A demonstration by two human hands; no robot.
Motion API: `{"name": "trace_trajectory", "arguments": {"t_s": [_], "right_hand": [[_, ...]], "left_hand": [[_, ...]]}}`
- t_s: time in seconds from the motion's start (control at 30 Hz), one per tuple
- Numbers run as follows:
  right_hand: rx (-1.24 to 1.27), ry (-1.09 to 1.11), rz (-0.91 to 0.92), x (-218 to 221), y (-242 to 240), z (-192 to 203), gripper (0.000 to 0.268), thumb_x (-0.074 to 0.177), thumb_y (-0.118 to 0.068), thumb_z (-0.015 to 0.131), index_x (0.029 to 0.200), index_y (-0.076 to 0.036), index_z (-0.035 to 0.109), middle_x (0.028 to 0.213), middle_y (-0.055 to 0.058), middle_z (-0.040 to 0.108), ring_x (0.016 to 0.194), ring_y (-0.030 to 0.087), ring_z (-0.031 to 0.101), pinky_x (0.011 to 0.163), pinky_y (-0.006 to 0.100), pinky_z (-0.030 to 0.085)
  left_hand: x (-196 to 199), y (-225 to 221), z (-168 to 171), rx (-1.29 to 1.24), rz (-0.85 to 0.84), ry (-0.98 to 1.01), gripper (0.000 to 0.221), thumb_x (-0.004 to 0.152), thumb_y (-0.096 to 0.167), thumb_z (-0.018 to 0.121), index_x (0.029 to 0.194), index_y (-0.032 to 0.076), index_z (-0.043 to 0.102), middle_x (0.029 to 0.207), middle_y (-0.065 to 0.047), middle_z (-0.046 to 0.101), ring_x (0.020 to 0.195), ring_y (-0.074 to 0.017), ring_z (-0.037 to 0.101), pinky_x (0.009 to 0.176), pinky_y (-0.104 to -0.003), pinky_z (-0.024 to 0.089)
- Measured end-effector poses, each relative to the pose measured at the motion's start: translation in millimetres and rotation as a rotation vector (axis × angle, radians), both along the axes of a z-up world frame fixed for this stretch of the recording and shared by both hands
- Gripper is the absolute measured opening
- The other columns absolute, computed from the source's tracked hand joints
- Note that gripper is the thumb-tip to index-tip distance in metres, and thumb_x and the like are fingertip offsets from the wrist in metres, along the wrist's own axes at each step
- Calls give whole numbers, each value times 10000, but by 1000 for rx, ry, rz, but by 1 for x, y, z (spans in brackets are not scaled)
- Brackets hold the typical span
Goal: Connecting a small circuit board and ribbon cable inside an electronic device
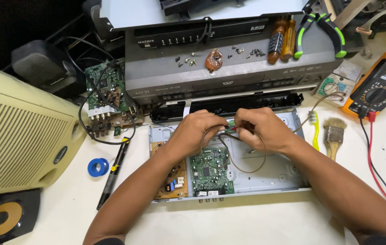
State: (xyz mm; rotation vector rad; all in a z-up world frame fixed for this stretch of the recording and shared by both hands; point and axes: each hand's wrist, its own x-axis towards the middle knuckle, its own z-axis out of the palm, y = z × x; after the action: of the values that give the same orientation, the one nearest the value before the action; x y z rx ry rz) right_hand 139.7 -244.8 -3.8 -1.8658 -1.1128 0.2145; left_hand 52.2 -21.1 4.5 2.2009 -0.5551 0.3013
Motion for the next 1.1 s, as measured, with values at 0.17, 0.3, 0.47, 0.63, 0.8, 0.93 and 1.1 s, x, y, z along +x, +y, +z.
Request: {"name": "trace_trajectory", "arguments": {"t_s": [0.17, 0.3, 0.47, 0.63, 0.8, 0.93, 1.1], "right_hand": [[-17, 1, -4, 2, 1, -4, 42, 823, -62, 677, 834, -102, 675, 586, 98, 651, 494, 267, 632, 491, 386, 516], [-52, 23, -4, 4, 2, -5, 53, 820, -58, 670, 833, -110, 670, 594, 83, 656, 510, 248, 632, 509, 380, 527], [-61, 18, -12, 5, 1, -8, 36, 832, -70, 681, 838, -99, 661, 604, 108, 655, 528, 283, 641, 517, 403, 528], [-66, 23, -28, 5, 1, -6, 37, 836, -76, 683, 838, -103, 657, 598, 102, 648, 532, 268, 640, 522, 397, 528], [-77, 22, -38, 6, 2, -7, 55, 834, -56, 677, 832, -107, 656, 601, 97, 656, 538, 271, 641, 528, 392, 529], [-75, 33, -34, 6, 2, -8, 55, 839, -65, 684, 835, -112, 656, 605, 92, 664, 544, 268, 648, 529, 390, 533], [-68, 33, -37, 6, 2, -9, 50, 834, -76, 697, 835, -113, 665, 615, 94, 668, 550, 272, 649, 528, 384, 527]], "left_hand": [[1, 0, -1, 11, 10, 2, 128, 970, 148, 664, 1064, 110, 743, 849, -116, 735, 843, -344, 711, 752, -419, 588], [4, 3, -11, 22, 22, 10, 136, 973, 159, 663, 1074, 138, 752, 878, -88, 751, 856, -315, 715, 771, -397, 590], [3, 2, -10, 7, 30, 14, 138, 972, 153, 670, 1073, 130, 760, 896, -88, 764, 855, -311, 720, 771, -394, 590], [3, 2, -10, -2, 39, 18, 138, 970, 152, 676, 1073, 123, 764, 909, -92, 773, 856, -311, 724, 772, -397, 592], [2, 1, -9, -4, 56, 12, 138, 962, 131, 683, 1065, 111, 773, 904, -89, 782, 846, -298, 731, 767, -378, 593], [2, 0, -10, 3, 55, 6, 136, 956, 122, 684, 1059, 112, 773, 890, -89, 780, 844, -296, 732, 765, -374, 595], [3, 1, -13, 37, 65, -21, 138, 960, 132, 673, 1059, 133, 769, 871, -69, 775, 847, -275, 727, 752, -355, 597]]}}
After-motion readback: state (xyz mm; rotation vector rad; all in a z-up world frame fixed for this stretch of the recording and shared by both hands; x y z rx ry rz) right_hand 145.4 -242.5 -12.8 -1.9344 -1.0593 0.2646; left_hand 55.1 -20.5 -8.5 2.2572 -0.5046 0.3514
